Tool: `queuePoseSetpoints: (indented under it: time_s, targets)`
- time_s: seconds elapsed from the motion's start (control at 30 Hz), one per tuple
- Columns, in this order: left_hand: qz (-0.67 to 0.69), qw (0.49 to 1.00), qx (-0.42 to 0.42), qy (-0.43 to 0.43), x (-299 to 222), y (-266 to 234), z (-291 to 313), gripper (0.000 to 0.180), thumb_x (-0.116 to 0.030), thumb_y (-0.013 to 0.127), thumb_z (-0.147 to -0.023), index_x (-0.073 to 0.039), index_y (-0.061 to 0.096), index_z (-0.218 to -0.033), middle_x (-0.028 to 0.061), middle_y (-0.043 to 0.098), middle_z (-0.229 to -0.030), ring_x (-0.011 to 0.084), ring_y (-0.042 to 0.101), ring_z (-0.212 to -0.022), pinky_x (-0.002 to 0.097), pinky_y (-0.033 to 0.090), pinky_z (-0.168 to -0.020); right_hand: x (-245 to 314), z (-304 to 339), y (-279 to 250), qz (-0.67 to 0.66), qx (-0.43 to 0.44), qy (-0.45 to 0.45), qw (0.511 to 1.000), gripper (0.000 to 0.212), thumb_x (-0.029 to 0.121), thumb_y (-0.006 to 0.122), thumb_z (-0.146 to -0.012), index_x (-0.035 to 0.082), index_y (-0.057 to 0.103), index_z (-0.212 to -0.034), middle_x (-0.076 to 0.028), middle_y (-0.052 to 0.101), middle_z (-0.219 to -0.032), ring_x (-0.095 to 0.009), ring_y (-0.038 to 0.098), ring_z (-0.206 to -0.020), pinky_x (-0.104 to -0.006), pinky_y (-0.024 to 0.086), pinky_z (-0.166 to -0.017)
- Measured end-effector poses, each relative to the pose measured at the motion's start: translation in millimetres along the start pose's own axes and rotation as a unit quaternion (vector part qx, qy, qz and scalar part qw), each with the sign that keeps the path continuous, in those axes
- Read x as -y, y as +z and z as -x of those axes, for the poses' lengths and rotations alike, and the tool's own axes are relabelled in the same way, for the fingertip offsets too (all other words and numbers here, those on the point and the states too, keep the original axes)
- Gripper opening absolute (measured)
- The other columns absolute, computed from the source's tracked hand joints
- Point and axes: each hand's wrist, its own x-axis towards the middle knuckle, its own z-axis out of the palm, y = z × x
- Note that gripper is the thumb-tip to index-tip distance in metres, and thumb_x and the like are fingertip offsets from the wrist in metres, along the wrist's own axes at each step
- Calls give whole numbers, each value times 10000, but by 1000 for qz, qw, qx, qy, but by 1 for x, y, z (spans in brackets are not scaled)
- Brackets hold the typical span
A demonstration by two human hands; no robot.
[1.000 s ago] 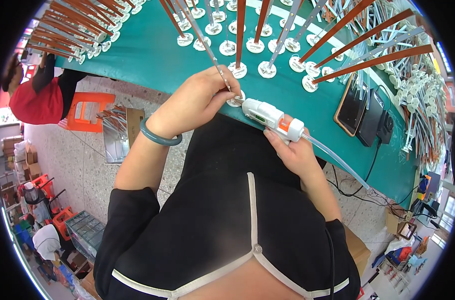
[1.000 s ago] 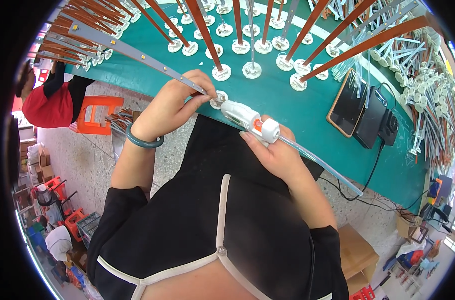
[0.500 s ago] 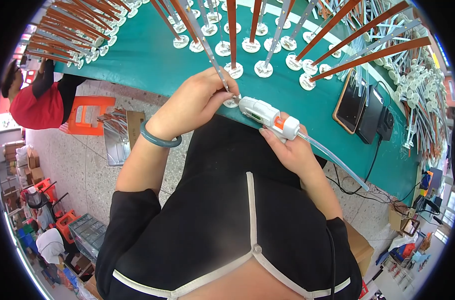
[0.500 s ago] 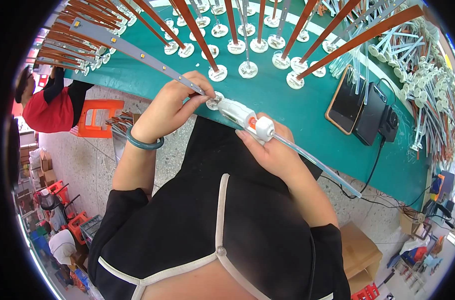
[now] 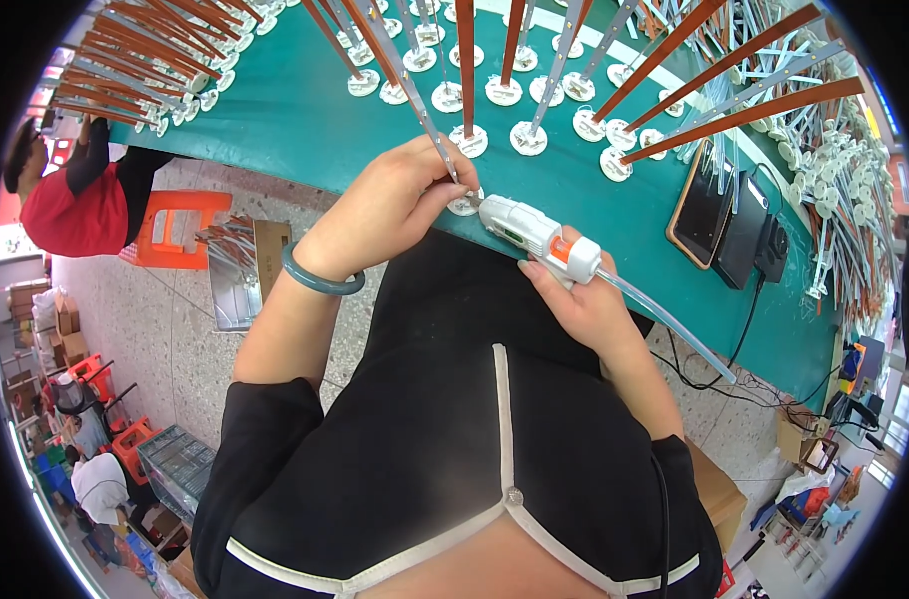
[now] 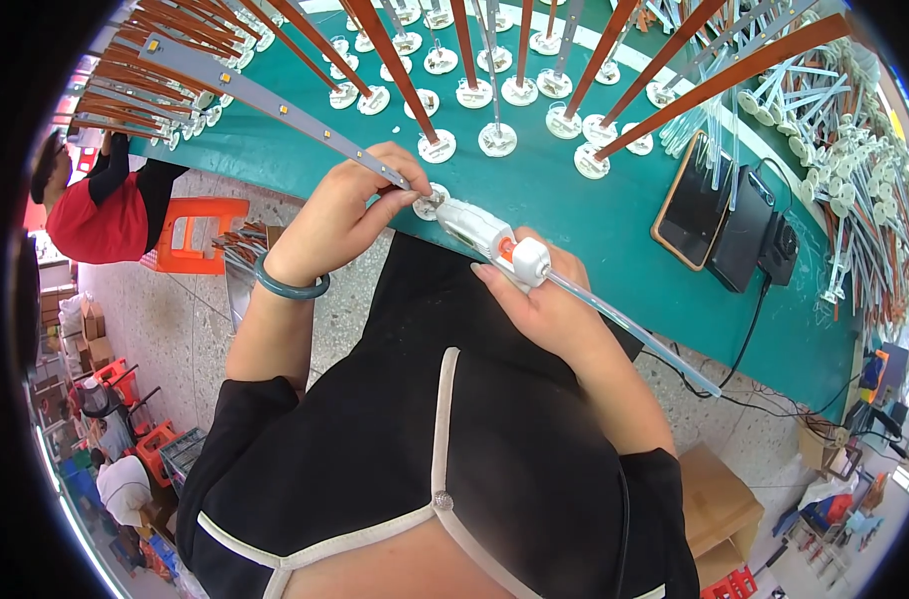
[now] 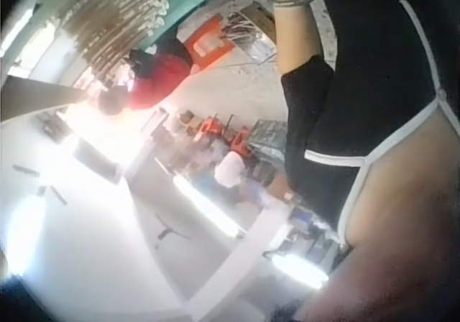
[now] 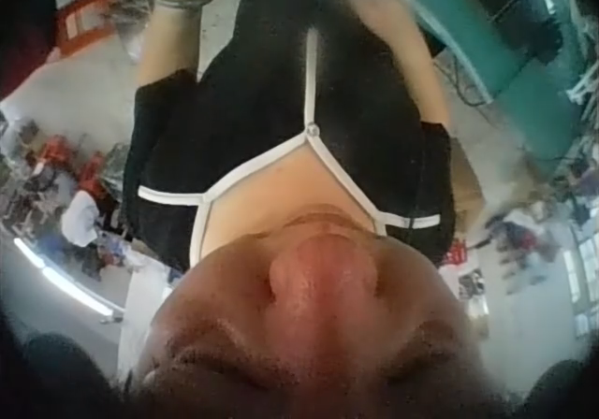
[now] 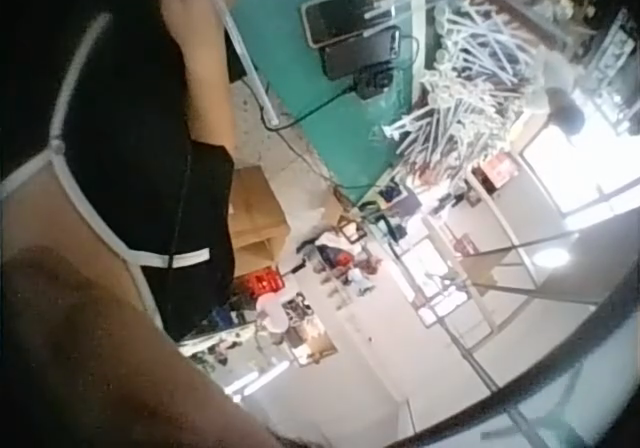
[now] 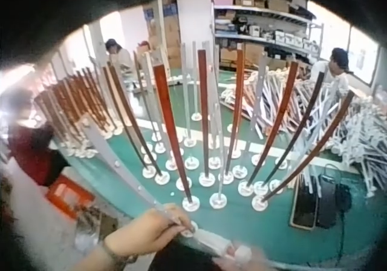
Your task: Using a hot glue gun to attach LED strips to circular plastic bases on an assembly line.
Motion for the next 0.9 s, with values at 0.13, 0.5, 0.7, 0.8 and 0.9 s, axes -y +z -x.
queuePoseSetpoints:
  time_s: [0.13,0.5,0.7,0.8,0.9]
  targets:
    - [-4,1000,-3,3,0,0,1,98,15,565,-828,-9,601,-916,133,591,-886,304,602,-836,360,485,-733,1,0,0,4,4,-2,1000,267,278,649,-845,36,536,-866,-151,582,-736,-341,575,-670,-383,442,-602]
    - [-2,1000,-6,4,2,1,1,105,20,557,-830,-6,603,-920,139,588,-889,309,605,-831,362,486,-735,-4,2,-3,0,30,4,1000,211,141,636,-854,-20,582,-981,-99,610,-782,-161,541,-687,-292,447,-650]
    - [-2,1000,-6,7,3,1,1,102,18,559,-830,-4,604,-919,138,589,-882,307,606,-825,358,486,-730,-6,1,-2,-12,26,-2,1000,209,138,641,-849,-17,583,-976,-94,610,-783,-152,540,-692,-292,446,-655]
    - [-7,1000,-7,5,0,1,1,101,15,561,-831,-4,607,-919,138,588,-881,305,604,-820,353,484,-724,-8,1,-2,-26,21,-19,999,210,175,656,-836,1,569,-914,-110,601,-763,-207,561,-681,-322,444,-633]
    - [-14,1000,-14,-9,-4,0,3,95,11,568,-831,-2,611,-915,136,591,-875,296,605,-802,345,483,-707,-9,3,-2,-102,10,-21,995,217,197,673,-827,17,573,-891,-102,604,-756,-219,581,-675,-331,446,-615]
